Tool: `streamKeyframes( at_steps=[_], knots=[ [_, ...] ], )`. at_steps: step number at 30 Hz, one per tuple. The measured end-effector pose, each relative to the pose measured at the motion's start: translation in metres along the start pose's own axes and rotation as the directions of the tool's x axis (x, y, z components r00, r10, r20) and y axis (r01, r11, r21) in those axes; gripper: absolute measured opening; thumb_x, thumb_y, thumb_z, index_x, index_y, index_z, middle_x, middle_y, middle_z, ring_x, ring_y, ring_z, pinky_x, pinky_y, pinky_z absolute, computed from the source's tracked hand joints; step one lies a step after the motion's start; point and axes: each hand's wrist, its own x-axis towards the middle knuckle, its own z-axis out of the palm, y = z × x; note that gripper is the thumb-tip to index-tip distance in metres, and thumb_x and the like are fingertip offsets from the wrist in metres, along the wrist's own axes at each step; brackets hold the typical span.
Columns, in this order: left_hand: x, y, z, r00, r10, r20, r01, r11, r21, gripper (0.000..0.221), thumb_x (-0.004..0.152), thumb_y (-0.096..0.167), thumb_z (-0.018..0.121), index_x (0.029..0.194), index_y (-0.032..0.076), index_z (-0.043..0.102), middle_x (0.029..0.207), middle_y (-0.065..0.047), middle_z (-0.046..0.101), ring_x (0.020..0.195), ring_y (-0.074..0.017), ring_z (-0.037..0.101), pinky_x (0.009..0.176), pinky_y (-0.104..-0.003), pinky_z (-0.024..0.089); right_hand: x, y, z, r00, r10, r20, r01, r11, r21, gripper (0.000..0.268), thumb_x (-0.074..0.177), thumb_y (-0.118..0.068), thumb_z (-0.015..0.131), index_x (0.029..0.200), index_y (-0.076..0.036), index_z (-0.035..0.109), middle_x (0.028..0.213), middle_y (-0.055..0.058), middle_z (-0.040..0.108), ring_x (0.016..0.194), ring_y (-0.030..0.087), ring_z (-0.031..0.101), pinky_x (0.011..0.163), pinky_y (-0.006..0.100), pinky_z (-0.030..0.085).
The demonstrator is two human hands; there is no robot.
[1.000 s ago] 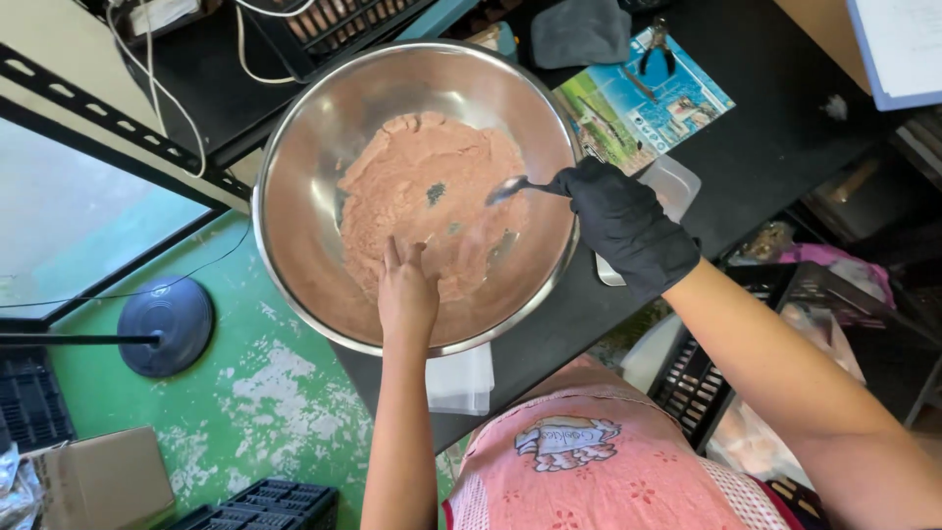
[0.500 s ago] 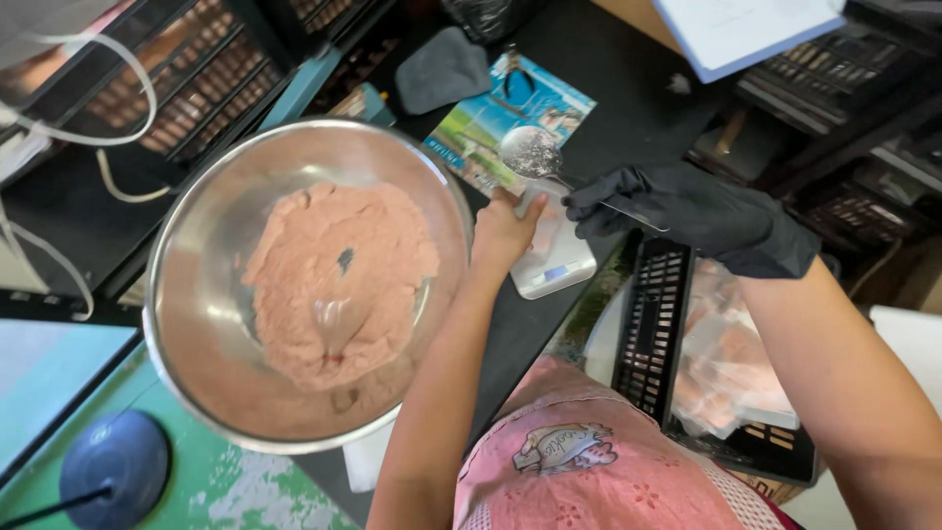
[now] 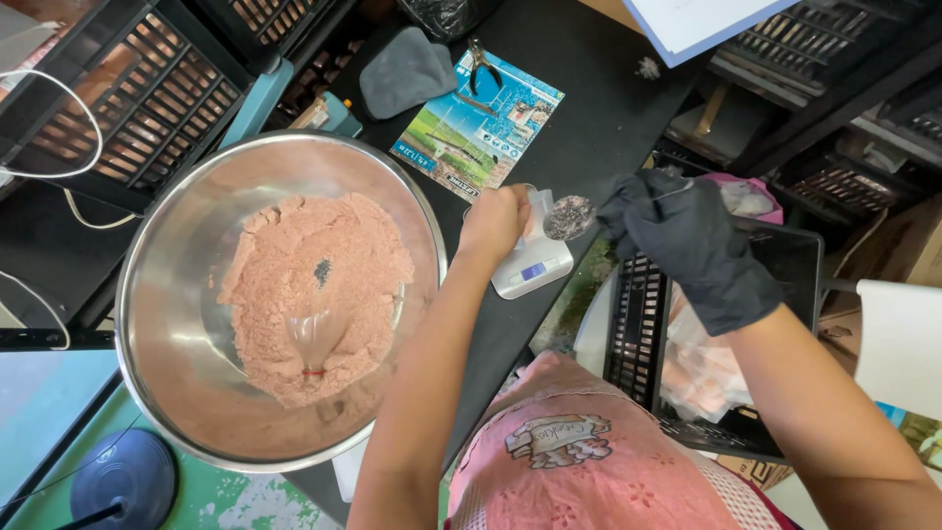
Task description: Bagging pink powder from a large bowl into small plastic bags using a spoon and a small container
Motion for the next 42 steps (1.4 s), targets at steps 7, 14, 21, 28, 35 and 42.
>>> streamKeyframes(
  at_steps=[7, 14, 21, 28, 35, 42],
  knots=[
    [-0.012, 0.021, -0.013, 0.996, 0.052, 0.074, -0.053, 0.999, 0.01, 0.013, 0.093, 0.023, 0.062, 0.095, 0.019, 0.074, 0.088, -0.021, 0.074, 0.096, -0.0441, 0.073, 0.08, -0.051, 0.062, 0.002, 0.007, 0.051, 0.983, 0.15, 0.108, -0.165, 0.975, 0.15, 0.032, 0.1, -0.025, 0.063, 0.072, -0.008, 0.066, 0.049, 0.007, 0.064, 0.057, 0.031, 0.07, 0.064, 0.037, 0.057],
    [-0.004, 0.019, 0.005, 0.993, 0.027, 0.114, -0.039, 0.994, 0.104, 0.013, 0.094, 0.024, 0.063, 0.098, 0.02, 0.075, 0.092, -0.02, 0.074, 0.098, -0.0429, 0.073, 0.083, -0.05, 0.062, 0.01, 0.1, 0.142, 0.965, 0.212, 0.153, -0.209, 0.977, -0.036, 0.034, 0.098, -0.037, 0.056, 0.067, -0.022, 0.057, 0.044, -0.005, 0.06, 0.054, 0.015, 0.07, 0.059, 0.024, 0.055],
    [-0.011, 0.033, -0.004, 0.992, 0.038, 0.117, -0.045, 0.997, 0.055, 0.015, 0.095, 0.022, 0.06, 0.098, 0.015, 0.073, 0.093, -0.024, 0.074, 0.099, -0.0446, 0.073, 0.084, -0.05, 0.062, -0.029, 0.051, 0.12, 0.996, 0.051, -0.067, -0.055, 0.996, -0.063, 0.021, 0.097, -0.026, 0.061, 0.096, -0.007, 0.067, 0.068, 0.017, 0.073, 0.075, 0.038, 0.074, 0.062, 0.043, 0.06],
    [-0.008, 0.038, 0.01, 0.991, 0.029, 0.129, -0.036, 0.998, 0.048, 0.018, 0.095, 0.024, 0.06, 0.102, 0.013, 0.073, 0.095, -0.024, 0.074, 0.1, -0.0447, 0.073, 0.084, -0.051, 0.061, -0.054, 0.097, 0.105, 0.971, 0.002, -0.237, -0.028, 0.994, -0.107, 0.022, 0.093, -0.022, 0.061, 0.103, -0.006, 0.073, 0.081, 0.019, 0.074, 0.084, 0.04, 0.073, 0.069, 0.043, 0.061],
    [0.016, 0.01, 0.007, 0.999, -0.032, -0.015, 0.032, 0.999, 0.019, 0.024, 0.096, 0.019, 0.055, 0.102, 0.005, 0.074, 0.09, -0.029, 0.073, 0.095, -0.0475, 0.073, 0.081, -0.053, 0.061, -0.072, 0.103, 0.059, 0.926, -0.039, -0.375, -0.039, 0.98, -0.197, 0.032, 0.095, -0.02, 0.066, 0.116, 0.002, 0.072, 0.093, 0.022, 0.074, 0.082, 0.034, 0.073, 0.066, 0.039, 0.061],
    [0.033, -0.076, 0.014, 0.945, -0.18, -0.273, 0.125, 0.97, -0.208, 0.022, 0.092, 0.028, 0.064, 0.095, 0.01, 0.075, 0.078, -0.021, 0.074, 0.085, -0.0445, 0.073, 0.079, -0.052, 0.061, -0.063, 0.11, 0.068, 0.864, -0.416, -0.283, 0.156, 0.756, -0.635, 0.035, 0.099, -0.027, 0.068, 0.121, 0.0, 0.072, 0.104, 0.021, 0.072, 0.101, 0.035, 0.07, 0.086, 0.043, 0.059]
  ],
)
